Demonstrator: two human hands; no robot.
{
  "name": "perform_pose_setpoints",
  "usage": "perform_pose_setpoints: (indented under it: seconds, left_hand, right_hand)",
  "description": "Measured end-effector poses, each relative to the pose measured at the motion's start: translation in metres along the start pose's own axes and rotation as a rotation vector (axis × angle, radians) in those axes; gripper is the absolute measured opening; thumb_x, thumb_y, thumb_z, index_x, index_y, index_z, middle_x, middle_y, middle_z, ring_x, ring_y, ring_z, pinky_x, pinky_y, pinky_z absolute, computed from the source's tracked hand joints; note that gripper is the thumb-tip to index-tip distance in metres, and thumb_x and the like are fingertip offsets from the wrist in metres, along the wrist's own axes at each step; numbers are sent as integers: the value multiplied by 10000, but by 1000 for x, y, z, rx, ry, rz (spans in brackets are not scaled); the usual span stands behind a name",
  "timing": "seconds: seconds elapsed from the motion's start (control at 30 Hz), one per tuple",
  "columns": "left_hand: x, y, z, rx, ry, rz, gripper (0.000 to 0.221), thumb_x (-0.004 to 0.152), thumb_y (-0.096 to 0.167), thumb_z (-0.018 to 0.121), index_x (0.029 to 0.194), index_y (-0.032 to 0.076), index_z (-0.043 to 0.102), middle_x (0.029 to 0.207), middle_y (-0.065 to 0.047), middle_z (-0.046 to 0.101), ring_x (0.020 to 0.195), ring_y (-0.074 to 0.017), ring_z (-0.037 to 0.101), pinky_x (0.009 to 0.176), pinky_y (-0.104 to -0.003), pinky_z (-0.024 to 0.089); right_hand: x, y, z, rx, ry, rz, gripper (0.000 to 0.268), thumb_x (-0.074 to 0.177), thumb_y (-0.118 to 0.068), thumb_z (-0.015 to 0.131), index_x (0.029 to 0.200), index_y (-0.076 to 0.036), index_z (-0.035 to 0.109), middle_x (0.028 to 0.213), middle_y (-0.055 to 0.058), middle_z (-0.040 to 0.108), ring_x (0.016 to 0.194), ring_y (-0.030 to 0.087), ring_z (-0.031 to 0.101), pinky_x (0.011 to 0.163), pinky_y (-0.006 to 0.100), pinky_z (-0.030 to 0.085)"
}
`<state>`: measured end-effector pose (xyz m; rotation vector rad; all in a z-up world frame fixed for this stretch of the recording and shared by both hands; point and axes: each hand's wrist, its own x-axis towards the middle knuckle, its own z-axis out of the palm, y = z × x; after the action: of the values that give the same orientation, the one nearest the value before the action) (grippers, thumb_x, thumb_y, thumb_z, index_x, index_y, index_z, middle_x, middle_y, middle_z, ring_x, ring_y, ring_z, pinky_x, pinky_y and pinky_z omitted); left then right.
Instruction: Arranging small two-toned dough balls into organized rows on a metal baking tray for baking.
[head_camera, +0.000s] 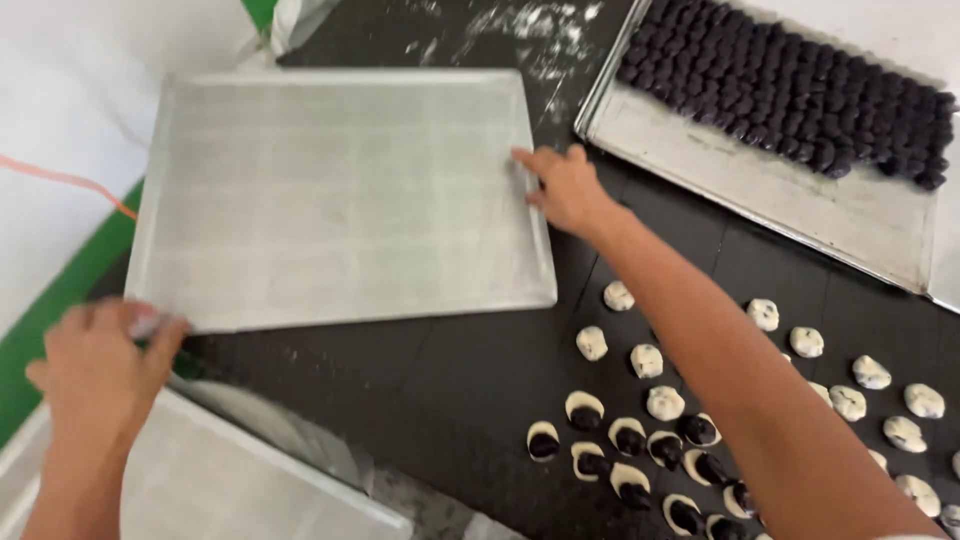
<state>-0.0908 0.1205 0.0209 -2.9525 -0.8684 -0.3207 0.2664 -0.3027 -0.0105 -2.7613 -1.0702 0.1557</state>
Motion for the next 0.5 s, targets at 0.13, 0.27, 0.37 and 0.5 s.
perform_pose_setpoints:
  seconds: [0.13, 0.27, 0.37, 0.5]
  left_hand:
    - [27, -36, 72, 129, 288, -71, 491, 865, 449, 682, 1273, 176, 699, 1182, -169, 659, 1074, -377, 573, 689, -547, 457]
    - [61, -51, 108, -180, 222, -109, 214, 825, 166, 635, 1000, 69, 712, 897, -155, 686, 828, -396, 673, 721, -501, 528]
    - [54, -33, 96, -179, 113, -138, 185, 834, 179, 649, 985, 72, 643, 912, -165, 625, 878, -415, 675, 760, -517, 535]
    - [3, 14, 58, -121, 32, -87, 206, 820, 165, 667, 966, 77, 552, 910, -119, 558, 885, -362, 677, 781, -440, 548]
  right_hand:
    - [-6, -12, -10, 125, 99, -24, 875, 725, -141, 767, 1492, -123, 346, 1443, 155, 480, 1195, 426, 477, 1034, 436, 285]
    - [-25, -22, 3, 129, 96, 166, 611, 839, -184, 607, 1420, -77, 454, 1153, 197, 629, 1067, 412, 601, 913, 498, 458]
    - [-33, -15, 13, 54, 121, 197, 575, 863, -248, 657, 1397, -78, 531, 1107, 210, 648, 1044, 402, 647, 907, 474, 516]
    - [-29, 1, 8, -138, 150, 107, 526, 901, -227, 630, 1390, -52, 543, 1162, 193, 659, 1086, 361, 644, 994, 440, 461]
